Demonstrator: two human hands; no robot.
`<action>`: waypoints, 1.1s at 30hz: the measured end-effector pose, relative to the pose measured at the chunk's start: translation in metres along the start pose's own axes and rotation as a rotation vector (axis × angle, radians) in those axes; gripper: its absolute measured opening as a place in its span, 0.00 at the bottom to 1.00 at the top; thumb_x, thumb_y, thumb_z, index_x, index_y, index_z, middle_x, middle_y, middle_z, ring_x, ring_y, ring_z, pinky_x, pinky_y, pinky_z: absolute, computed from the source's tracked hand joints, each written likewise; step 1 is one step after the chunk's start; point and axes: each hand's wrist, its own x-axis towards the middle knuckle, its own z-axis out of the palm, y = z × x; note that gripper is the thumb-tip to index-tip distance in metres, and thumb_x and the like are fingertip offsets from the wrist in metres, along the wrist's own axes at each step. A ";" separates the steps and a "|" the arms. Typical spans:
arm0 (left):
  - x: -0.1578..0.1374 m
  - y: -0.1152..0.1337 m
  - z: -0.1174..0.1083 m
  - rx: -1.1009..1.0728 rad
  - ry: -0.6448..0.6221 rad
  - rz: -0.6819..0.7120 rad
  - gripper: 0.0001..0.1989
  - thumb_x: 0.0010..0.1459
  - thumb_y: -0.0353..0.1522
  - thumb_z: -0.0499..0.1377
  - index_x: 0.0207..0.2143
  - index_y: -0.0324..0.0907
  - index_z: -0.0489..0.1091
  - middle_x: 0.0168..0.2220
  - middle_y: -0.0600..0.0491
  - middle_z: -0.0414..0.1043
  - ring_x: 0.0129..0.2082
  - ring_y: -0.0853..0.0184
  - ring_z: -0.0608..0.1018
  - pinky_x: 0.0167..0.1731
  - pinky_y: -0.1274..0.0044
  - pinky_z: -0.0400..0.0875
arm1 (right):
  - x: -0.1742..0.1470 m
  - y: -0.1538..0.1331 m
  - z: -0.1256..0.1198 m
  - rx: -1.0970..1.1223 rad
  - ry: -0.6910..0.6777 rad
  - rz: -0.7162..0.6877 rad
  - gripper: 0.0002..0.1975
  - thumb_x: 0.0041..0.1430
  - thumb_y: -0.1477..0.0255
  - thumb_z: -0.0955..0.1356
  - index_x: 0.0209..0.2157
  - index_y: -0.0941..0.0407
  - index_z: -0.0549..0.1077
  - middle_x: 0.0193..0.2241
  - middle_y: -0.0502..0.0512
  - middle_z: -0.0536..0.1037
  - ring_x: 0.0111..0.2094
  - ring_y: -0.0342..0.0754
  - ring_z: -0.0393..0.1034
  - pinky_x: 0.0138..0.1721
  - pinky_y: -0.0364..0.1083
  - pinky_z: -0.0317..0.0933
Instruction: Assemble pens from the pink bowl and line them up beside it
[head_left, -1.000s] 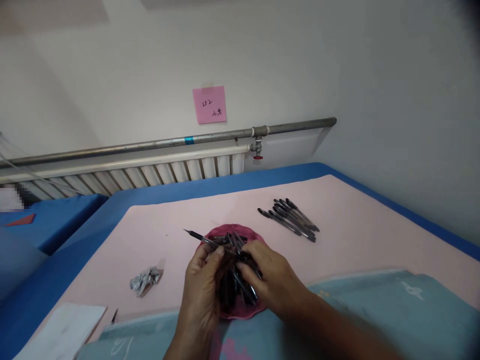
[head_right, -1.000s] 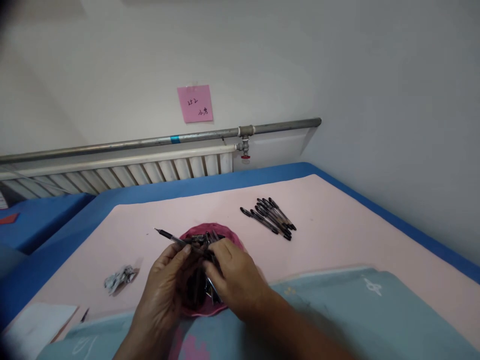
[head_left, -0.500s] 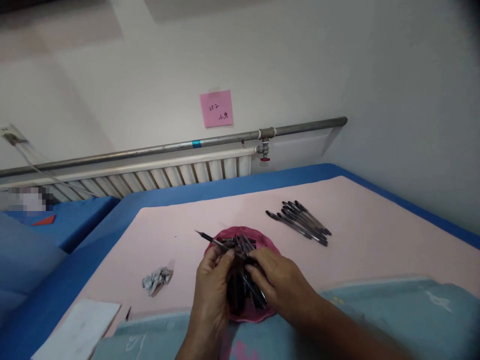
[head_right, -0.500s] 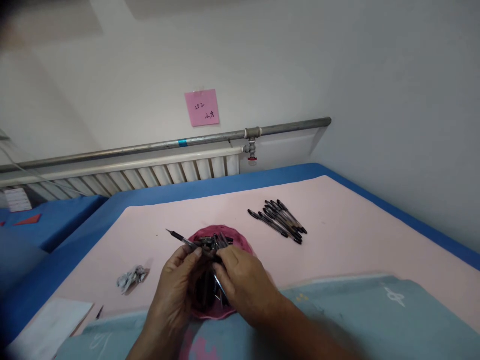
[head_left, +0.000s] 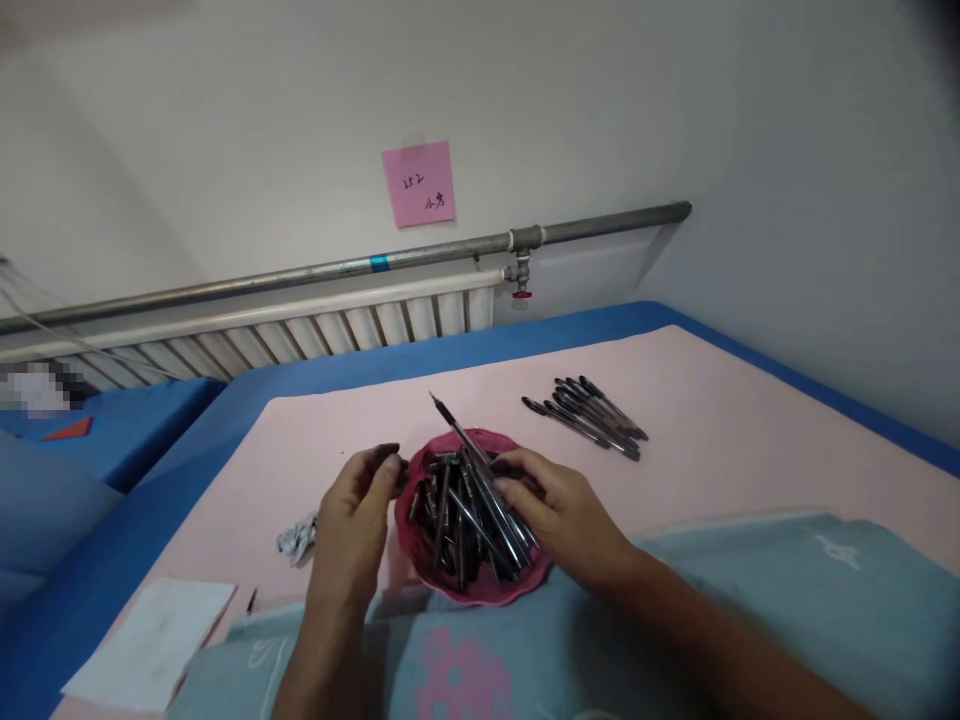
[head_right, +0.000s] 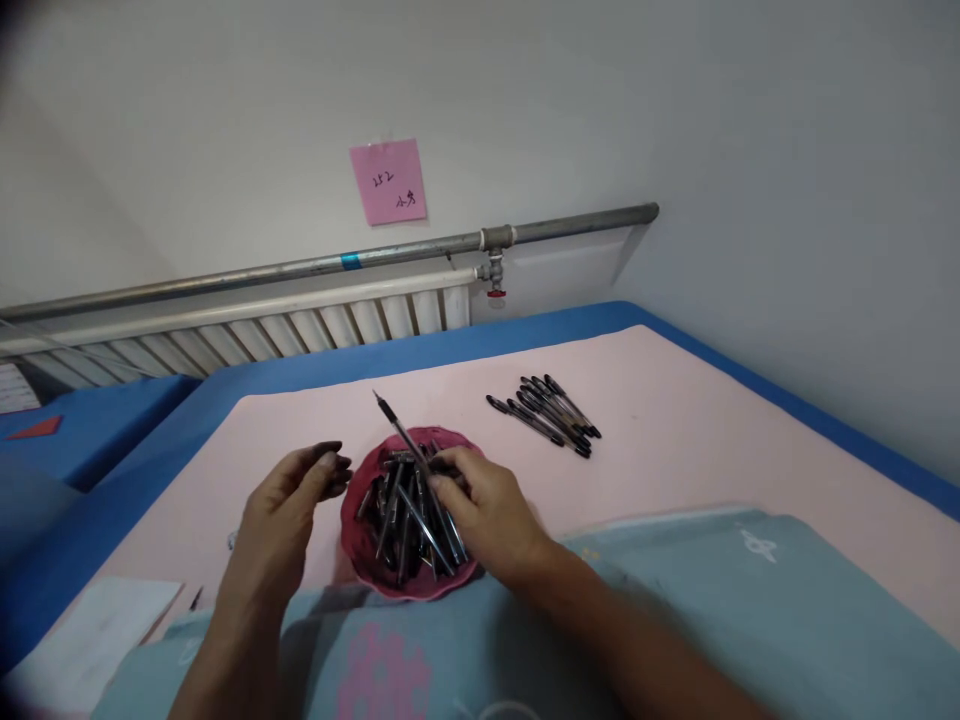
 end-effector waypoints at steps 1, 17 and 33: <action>0.002 0.000 -0.003 0.134 0.009 0.044 0.12 0.49 0.37 0.59 0.34 0.40 0.73 0.31 0.51 0.75 0.33 0.64 0.74 0.37 0.74 0.66 | 0.001 0.000 -0.001 0.048 0.015 0.030 0.08 0.56 0.71 0.62 0.37 0.56 0.70 0.29 0.50 0.75 0.30 0.44 0.69 0.34 0.44 0.63; -0.004 -0.023 0.014 1.485 -0.107 0.329 0.16 0.54 0.27 0.48 0.39 0.38 0.73 0.54 0.38 0.64 0.54 0.47 0.61 0.44 0.59 0.59 | 0.001 -0.002 -0.001 0.165 -0.001 0.067 0.08 0.54 0.70 0.64 0.36 0.56 0.71 0.26 0.49 0.73 0.27 0.42 0.67 0.29 0.43 0.63; -0.004 -0.018 0.016 1.397 -0.074 0.321 0.13 0.53 0.26 0.50 0.34 0.36 0.74 0.52 0.36 0.65 0.53 0.46 0.61 0.44 0.57 0.56 | 0.000 -0.006 0.000 0.141 -0.022 0.045 0.09 0.54 0.71 0.63 0.37 0.56 0.71 0.27 0.49 0.74 0.28 0.43 0.68 0.31 0.43 0.63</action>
